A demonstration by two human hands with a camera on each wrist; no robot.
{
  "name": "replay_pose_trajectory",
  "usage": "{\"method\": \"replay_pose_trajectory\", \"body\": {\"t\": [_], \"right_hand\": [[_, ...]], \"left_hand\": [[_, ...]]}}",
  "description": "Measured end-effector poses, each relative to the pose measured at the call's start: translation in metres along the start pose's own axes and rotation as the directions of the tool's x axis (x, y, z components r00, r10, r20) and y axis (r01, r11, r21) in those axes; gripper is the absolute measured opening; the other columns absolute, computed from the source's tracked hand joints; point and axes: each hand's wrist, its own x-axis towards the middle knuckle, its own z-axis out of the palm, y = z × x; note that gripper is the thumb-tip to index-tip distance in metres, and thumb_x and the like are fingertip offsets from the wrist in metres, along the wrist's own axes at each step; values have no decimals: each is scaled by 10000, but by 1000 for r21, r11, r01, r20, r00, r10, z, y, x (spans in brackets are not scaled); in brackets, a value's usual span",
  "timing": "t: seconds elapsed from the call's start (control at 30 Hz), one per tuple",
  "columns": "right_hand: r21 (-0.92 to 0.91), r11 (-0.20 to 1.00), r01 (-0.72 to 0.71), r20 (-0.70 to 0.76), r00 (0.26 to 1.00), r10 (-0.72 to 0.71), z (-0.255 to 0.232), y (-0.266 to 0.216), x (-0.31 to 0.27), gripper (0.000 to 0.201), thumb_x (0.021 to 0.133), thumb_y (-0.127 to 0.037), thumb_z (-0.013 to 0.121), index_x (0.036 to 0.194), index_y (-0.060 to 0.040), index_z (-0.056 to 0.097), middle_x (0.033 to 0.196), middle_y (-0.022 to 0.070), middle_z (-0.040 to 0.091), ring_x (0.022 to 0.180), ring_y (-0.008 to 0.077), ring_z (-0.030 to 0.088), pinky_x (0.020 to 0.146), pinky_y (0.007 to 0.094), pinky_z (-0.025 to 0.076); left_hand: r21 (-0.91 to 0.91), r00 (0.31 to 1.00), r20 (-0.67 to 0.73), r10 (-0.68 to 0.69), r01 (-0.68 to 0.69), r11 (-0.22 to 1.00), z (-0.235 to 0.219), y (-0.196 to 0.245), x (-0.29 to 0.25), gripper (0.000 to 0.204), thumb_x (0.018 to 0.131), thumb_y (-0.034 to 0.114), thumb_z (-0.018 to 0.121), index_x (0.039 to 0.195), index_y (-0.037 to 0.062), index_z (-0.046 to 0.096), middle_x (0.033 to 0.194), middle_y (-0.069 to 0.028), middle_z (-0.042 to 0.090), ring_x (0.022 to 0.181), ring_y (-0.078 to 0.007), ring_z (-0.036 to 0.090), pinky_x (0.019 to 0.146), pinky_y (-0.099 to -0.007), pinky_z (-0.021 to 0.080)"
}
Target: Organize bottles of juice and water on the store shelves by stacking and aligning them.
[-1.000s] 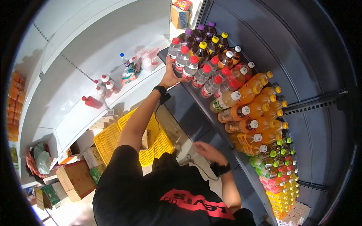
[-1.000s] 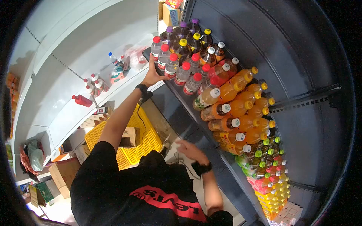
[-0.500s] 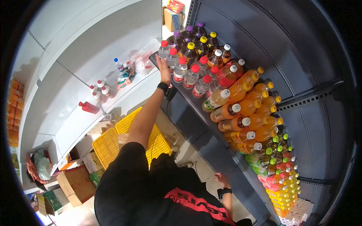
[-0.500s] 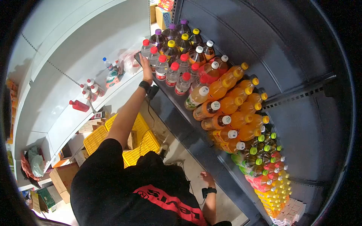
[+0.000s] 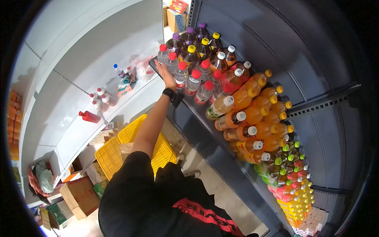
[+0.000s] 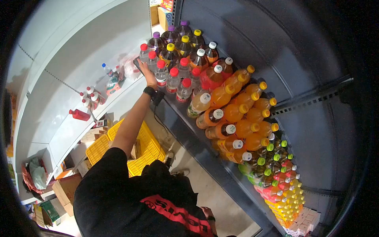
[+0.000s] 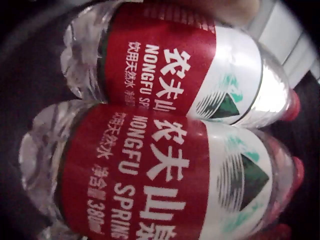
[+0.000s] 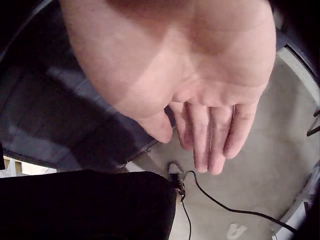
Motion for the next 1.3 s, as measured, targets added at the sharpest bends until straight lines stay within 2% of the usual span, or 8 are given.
{"method": "replay_pose_trajectory", "body": {"t": [0.13, 0.23, 0.7, 0.9, 0.97, 1.0, 1.13, 1.3], "right_hand": [[-46, 923, 381, -173, 907, -383, -69, -17, -10, 385, 1040, -231, 602, 1382, -54, 616, 1289, 93, 765, 1114, 215, 743, 1012, 343, 563], [923, 177, -341, 239, 871, 428, -119, -78, 12, 397, 1078, -271, 575, 1385, -22, 607, 1288, 140, 761, 1102, 250, 755, 1009, 353, 570], [923, 318, -216, 88, 924, 373, -129, -69, -7, 390, 1060, -184, 609, 1402, 5, 605, 1250, 147, 753, 1151, 253, 743, 952, 339, 588], [723, 691, -1, -107, 988, 113, -37, 22, 14, 375, 943, -77, 748, 1317, -85, 724, 1129, 105, 782, 1091, 241, 760, 925, 328, 612], [729, 626, -277, 59, 936, 346, -6, 42, 27, 374, 912, -70, 763, 1268, -182, 775, 1131, 99, 786, 1085, 260, 761, 942, 352, 623], [266, 958, 105, -115, 990, -77, -17, 34, 10, 338, 913, -35, 742, 1216, -173, 806, 1152, 102, 799, 1058, 250, 764, 914, 358, 633], [863, 438, -252, 167, 960, 224, -10, 29, 15, 248, 957, -15, 703, 1188, 23, 782, 1057, 159, 816, 882, 204, 766, 829, 310, 621], [651, 732, -198, -164, 906, 391, -54, -61, -23, 192, 875, -1, 781, 1052, 71, 798, 945, 144, 803, 844, 291, 794, 748, 324, 636]], "left_hand": [[8, 999, 34, 8, -8, 1000, -6, -8, 5, 725, 1161, 460, 327, 1734, 73, 108, 1819, -120, 81, 1676, -313, 13, 1338, -443, 28], [-2, 994, 97, -46, 47, 999, -14, -20, 14, 728, 1163, 459, 334, 1733, 72, 99, 1816, -137, 75, 1674, -317, 36, 1338, -442, 52], [400, 971, 227, -73, -25, 916, -112, -14, -129, 695, 1123, 324, 547, 1655, -34, 279, 1695, -262, 341, 1580, -370, 336, 1300, -423, 258], [663, 529, 740, -416, -468, 585, -300, 32, -316, 605, 1021, 245, 659, 1537, 20, 436, 1493, -292, 523, 1377, -474, 532, 1168, -506, 445], [715, 393, 696, -601, -454, 531, -346, 72, -363, 625, 1019, 272, 662, 1542, 22, 428, 1517, -273, 514, 1393, -470, 524, 1154, -515, 461], [771, 411, 633, -656, -406, 490, -378, 74, -390, 627, 1018, 306, 667, 1531, 19, 450, 1509, -273, 528, 1390, -467, 531, 1147, -516, 468], [925, 210, 315, -926, -288, 250, -505, 69, -450, 664, 1012, 502, 650, 1444, 5, 565, 1360, -255, 663, 1287, -420, 628, 1092, -510, 508], [993, 29, 12, -999, -121, 9, -612, 75, -477, 592, 983, 578, 643, 1099, 13, 777, 921, -134, 797, 803, -295, 762, 774, -475, 601]]}}
